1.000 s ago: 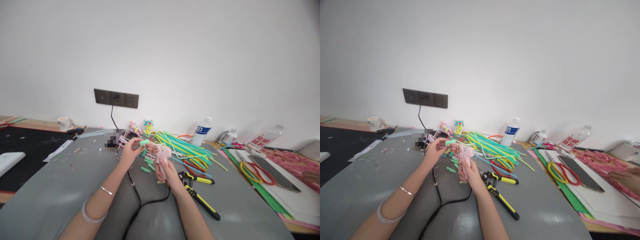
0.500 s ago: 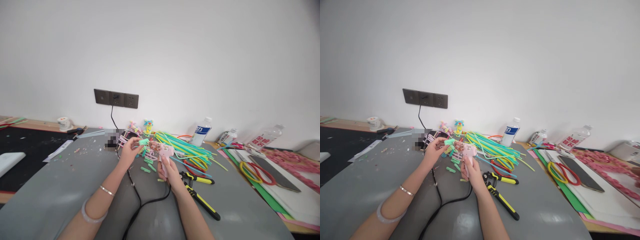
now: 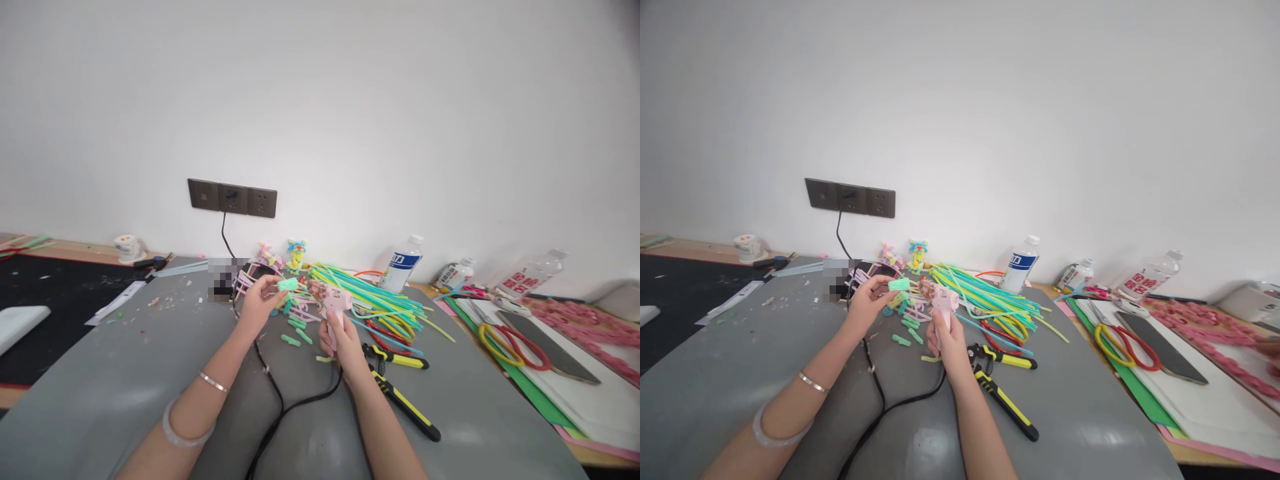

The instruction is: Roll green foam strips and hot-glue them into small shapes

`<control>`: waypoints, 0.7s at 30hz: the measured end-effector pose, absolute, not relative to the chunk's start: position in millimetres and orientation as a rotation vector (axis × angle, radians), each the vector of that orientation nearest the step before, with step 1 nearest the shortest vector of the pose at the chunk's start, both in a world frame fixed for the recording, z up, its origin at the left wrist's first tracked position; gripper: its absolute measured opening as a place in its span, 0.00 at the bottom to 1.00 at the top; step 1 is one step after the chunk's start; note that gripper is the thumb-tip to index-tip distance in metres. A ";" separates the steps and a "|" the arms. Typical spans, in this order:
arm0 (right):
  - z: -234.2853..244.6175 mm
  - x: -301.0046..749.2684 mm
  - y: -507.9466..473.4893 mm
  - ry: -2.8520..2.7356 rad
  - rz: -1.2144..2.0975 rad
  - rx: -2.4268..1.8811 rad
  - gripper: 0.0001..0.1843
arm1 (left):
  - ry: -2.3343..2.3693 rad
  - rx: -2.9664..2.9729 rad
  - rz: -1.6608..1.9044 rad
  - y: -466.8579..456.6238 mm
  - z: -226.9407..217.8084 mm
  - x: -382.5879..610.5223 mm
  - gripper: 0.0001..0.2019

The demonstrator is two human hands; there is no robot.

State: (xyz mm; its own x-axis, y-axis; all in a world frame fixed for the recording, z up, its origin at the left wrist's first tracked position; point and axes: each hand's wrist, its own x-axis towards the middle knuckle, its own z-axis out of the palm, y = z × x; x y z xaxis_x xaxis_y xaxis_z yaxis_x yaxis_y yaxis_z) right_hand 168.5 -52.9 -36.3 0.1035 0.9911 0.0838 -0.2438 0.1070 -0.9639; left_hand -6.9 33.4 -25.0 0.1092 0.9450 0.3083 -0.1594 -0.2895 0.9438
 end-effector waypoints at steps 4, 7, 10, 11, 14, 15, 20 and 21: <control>-29.7 168.5 -58.1 -0.979 1.190 -0.891 0.24 | 0.861 1.379 1.382 32.7 -22.9 -6.8 0.16; -29.1 167.4 -60.6 -1.027 1.259 -0.861 0.24 | 0.862 1.379 1.381 33.2 -23.5 -6.7 0.16; -32.5 165.6 -60.3 -1.083 1.313 -0.868 0.24 | 0.864 1.387 1.385 34.2 -25.0 -6.3 0.15; -33.6 165.1 -60.0 -1.091 1.320 -0.871 0.24 | 0.866 1.395 1.386 34.5 -25.4 -6.2 0.15; -35.0 164.2 -59.5 -1.092 1.325 -0.882 0.24 | 0.868 1.417 1.386 34.7 -26.0 -6.3 0.15; -34.7 164.3 -59.5 -1.090 1.319 -0.887 0.24 | 0.868 1.420 1.385 34.7 -26.0 -6.4 0.15; -31.4 165.3 -60.4 -1.085 1.315 -0.897 0.24 | 0.865 1.414 1.383 33.9 -26.0 -7.0 0.15; -31.1 165.5 -60.5 -1.083 1.317 -0.900 0.24 | 0.866 1.414 1.382 33.8 -26.0 -7.0 0.15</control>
State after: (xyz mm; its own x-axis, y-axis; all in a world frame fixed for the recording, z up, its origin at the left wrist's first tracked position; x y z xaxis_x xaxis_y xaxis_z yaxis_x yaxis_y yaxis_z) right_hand 165.5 -60.5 -31.1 -0.0558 0.9938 0.0959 -0.2859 0.0761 -0.9552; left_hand -7.0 33.8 -26.0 0.1123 0.9413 0.3184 -0.1242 -0.3047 0.9443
